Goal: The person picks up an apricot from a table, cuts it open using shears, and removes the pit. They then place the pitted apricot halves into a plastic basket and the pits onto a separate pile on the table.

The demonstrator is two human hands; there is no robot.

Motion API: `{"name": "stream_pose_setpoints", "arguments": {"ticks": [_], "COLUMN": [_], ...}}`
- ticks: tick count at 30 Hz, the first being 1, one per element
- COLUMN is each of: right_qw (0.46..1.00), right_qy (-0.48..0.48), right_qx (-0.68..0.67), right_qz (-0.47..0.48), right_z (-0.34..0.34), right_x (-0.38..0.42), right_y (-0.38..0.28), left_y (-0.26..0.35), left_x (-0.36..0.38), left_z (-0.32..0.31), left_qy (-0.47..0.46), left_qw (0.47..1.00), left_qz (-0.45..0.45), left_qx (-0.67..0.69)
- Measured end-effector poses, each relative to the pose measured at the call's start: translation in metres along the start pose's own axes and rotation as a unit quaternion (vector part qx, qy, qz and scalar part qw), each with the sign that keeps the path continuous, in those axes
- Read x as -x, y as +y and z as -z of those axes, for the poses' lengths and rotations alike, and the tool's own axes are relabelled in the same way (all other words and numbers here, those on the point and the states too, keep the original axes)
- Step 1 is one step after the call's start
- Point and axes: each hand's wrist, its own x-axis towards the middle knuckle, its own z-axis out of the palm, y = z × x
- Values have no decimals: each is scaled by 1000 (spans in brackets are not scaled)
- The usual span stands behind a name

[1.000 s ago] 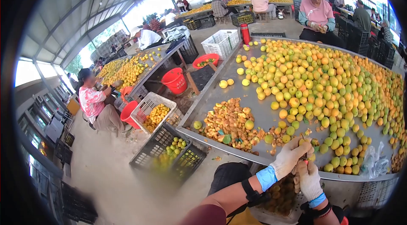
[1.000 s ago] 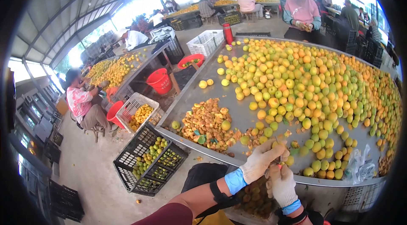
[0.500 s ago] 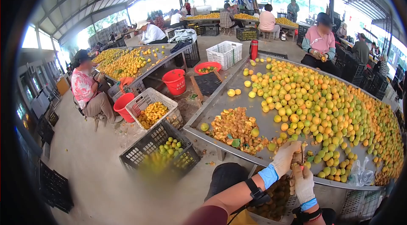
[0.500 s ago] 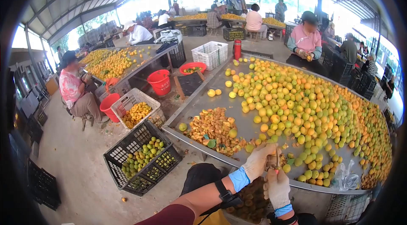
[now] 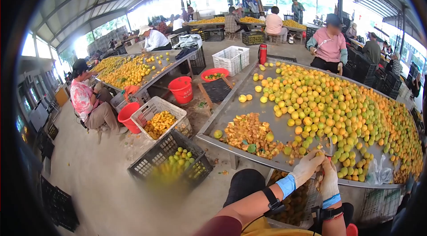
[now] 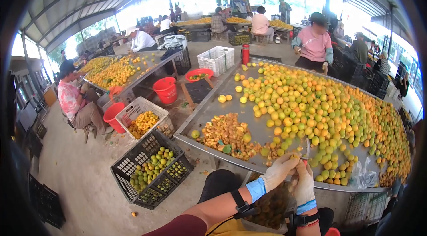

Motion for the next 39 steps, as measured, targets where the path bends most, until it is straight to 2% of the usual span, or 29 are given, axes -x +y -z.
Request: {"name": "stream_pose_setpoints", "arguments": {"ticks": [1, 3, 4, 8, 12, 14, 15, 17, 20, 21, 22, 24, 25, 26, 28, 29, 31, 34, 35, 39], "right_qw": [1000, 994, 994, 997, 998, 999, 999, 999, 998, 996, 993, 991, 990, 989, 997, 997, 992, 995, 995, 992], "right_qy": [4, -14, -11, 9, 16, 8, 11, 15, 0, 6, 12, 14, 13, 17, 5, 10, 7, 16, 15, 23], "right_qx": [-3, 93, 89, 64, 53, 53, 33, 14, 5, -13, -32, -40, -44, -48, 25, 20, 118, 87, 83, 94], "right_qz": [-3, 61, 59, 45, 10, -1, -22, -48, -62, -87, -112, -124, -132, -137, -70, -75, -39, -51, -58, -77], "right_z": [-2, -6, -9, -11, -12, -13, -16, -19, -18, -16, -13, 2, 9, 11, 11, 13, 23, 43, 45, 53], "right_x": [-1, -3, -3, -2, -14, -22, -25, -30, -40, -44, -50, -64, -71, -73, -71, -76, -86, -107, -111, -112], "right_y": [1, 3, 2, 2, 3, 5, 6, 7, 6, 6, 6, 8, 8, 3, -9, -8, -4, 16, 21, 18], "left_y": [4, 14, 16, 29, 43, 34, 29, 21, 14, 13, 17, 25, 42, 41, 34, 30, 21, -5, -12, -31], "left_x": [2, 6, 7, 8, 16, 11, 9, 6, 0, -2, -5, -14, -15, -23, -38, -43, -51, -64, -66, -76], "left_z": [0, -2, -2, 1, 2, 12, 18, 31, 44, 49, 49, 48, 37, 32, 27, 25, 23, 28, 30, 32], "left_qy": [-8, 16, 38, 1, 17, 4, 5, 3, -23, -25, -25, -78, -62, -63, -7, -9, -2, 4, 9, 30], "left_qw": [1000, 1000, 999, 997, 995, 996, 996, 970, 981, 971, 971, 975, 953, 952, 918, 917, 899, 869, 861, 875], "left_qz": [-4, 19, 36, 74, 70, 9, 8, -92, -81, -106, -99, -19, -7, 1, -26, -18, -53, -75, -46, -64], "left_qx": [16, 14, 13, -23, -67, -88, -84, -226, -176, -212, -214, -207, -298, -298, -396, -398, -435, -489, -506, -478]}}
